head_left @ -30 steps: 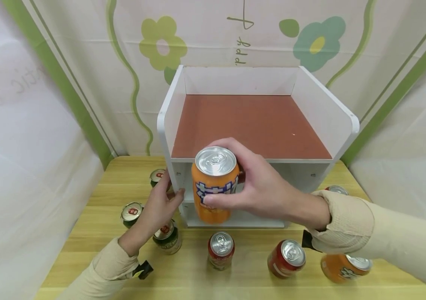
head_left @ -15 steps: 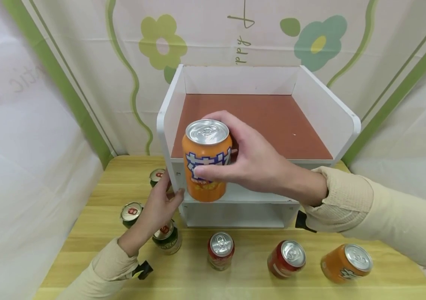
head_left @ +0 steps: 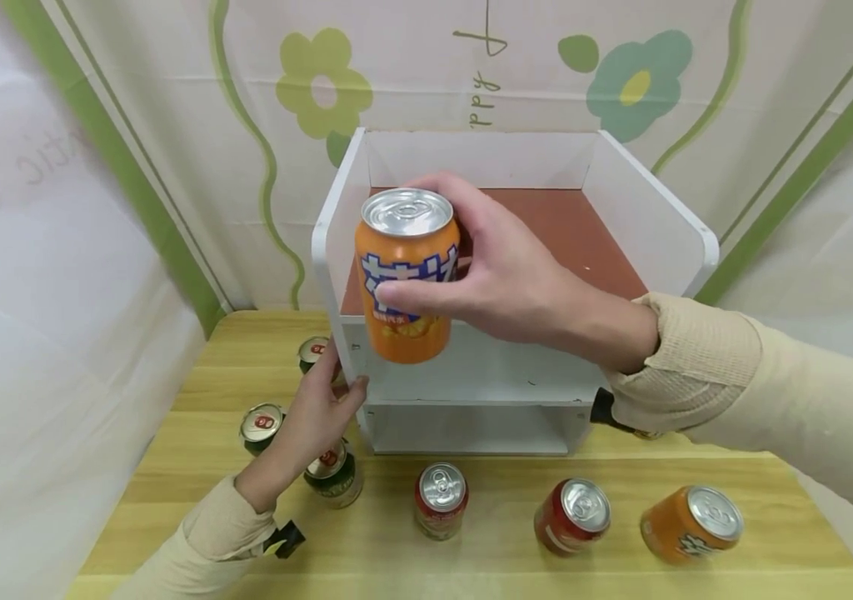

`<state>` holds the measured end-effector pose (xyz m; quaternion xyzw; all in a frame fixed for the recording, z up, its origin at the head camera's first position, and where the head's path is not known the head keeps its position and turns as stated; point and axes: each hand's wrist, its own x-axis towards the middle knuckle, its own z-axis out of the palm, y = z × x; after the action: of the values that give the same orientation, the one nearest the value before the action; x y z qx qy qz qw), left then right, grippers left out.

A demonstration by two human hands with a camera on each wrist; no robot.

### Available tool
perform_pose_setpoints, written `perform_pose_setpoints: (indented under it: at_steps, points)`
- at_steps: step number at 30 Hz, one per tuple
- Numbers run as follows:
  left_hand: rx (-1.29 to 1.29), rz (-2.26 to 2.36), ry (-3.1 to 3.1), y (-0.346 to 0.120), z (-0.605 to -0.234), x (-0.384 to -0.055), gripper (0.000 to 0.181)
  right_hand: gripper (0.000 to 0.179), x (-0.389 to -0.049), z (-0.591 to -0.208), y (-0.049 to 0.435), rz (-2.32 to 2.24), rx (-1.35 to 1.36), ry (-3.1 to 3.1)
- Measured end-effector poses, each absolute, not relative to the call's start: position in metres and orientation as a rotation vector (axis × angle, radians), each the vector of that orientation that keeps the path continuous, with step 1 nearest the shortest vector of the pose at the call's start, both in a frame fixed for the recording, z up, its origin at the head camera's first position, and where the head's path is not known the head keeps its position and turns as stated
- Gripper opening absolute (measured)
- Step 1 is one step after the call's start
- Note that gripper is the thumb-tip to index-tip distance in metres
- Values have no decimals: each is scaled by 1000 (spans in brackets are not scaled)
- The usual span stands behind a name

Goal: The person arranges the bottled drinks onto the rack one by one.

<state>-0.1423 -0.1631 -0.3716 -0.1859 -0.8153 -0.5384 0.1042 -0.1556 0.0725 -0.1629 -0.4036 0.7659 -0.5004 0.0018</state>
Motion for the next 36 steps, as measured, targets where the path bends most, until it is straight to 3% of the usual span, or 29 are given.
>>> perform_pose_setpoints:
  at_steps: [20,36]
  points:
    - [-572,-1582,-2405,-164,-373,-142,67,66,-197,-160,72,-1605,-1044,2459]
    - [-568,-1575,-2405,-166,-372,-142,68,66,-210,-166,66,-1587,-1004,2445]
